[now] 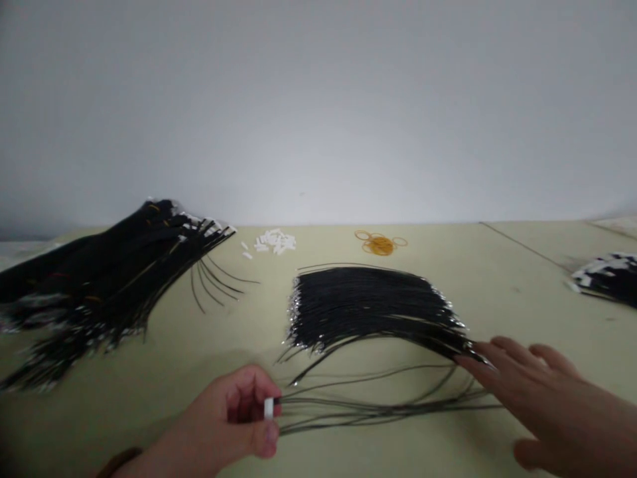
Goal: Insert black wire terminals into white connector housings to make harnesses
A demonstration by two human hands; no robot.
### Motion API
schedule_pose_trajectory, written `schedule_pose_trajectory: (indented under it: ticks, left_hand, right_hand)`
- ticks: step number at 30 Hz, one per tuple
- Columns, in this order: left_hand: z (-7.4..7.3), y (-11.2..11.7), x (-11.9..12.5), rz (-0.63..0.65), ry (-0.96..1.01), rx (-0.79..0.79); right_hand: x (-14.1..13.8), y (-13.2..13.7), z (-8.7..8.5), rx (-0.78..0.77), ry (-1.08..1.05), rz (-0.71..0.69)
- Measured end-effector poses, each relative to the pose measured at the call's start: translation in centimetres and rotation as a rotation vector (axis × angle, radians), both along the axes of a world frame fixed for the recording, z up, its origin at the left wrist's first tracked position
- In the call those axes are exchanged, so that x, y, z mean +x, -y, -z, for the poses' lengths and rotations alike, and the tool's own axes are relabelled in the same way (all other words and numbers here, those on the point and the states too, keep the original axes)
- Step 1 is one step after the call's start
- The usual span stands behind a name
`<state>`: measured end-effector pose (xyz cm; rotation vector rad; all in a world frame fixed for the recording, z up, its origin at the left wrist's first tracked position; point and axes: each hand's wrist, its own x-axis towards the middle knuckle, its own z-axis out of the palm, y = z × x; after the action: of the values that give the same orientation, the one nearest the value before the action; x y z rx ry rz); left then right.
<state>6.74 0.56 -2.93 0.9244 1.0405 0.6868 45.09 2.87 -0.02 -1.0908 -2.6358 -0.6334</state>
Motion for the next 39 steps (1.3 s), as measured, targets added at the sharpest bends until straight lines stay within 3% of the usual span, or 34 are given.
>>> schedule_pose_trajectory:
  ticks: [1, 2, 5, 8, 10, 14, 17, 21, 25, 31, 39]
  left_hand:
    - [0.0, 0.1, 0.0, 0.004, 0.001, -0.003]
    - [-0.1, 0.1, 0.1, 0.006, -0.003, -0.001]
    - [-0.5, 0.2, 0.1, 0.01, -0.025, 0.024]
    - [-0.6, 0.3, 0.2, -0.011, -0.026, 0.015]
    - [-0.4, 0.3, 0.2, -0.019, 0.011, -0.01]
    - [0.0, 0.1, 0.1, -0.036, 0.075, -0.064]
    - [0.1, -0.1, 0.2, -0.088, 0.116, -0.113]
    - [-0.2, -0.3, 0.4, -0.109, 0.149, -0.145]
    - [-0.4, -0.4, 0.4, -0.106, 0.165, -0.175]
    - [-0.5, -0.5, 0.3, -0.101, 0.157, -0.189]
    - [-0.8, -0.3, 0.3, -0.101, 0.117, -0.189]
  right_hand:
    - [-1.3, 0.1, -0.4, -0.028, 0.144, -0.053]
    - [-3.1, 0.1, -1.0, -0.032, 0.144, -0.092]
    - [-10.4, -1.1, -2.1, -0.282, -0.023, -0.061]
    - [-16.4, -2.6, -1.3, -0.37, -0.031, -0.192]
    - [-18.1, -3.2, 0.0, -0.388, -0.017, -0.271]
    - [-18.1, -3.6, 2.2, -0.386, -0.068, -0.339]
    - [-17.6, -3.9, 2.9, -0.362, -0.171, -0.337]
    - [-17.6, -3.8, 2.5, -0.309, -0.36, -0.288]
    - [-18.3, -1.8, 1.4, -0.232, -0.499, -0.28]
    - [-19.6, 1.0, 1.3, -0.417, -0.5, -0.255]
    - [-19.4, 0.9, 1.5, -0.37, -0.433, -0.248]
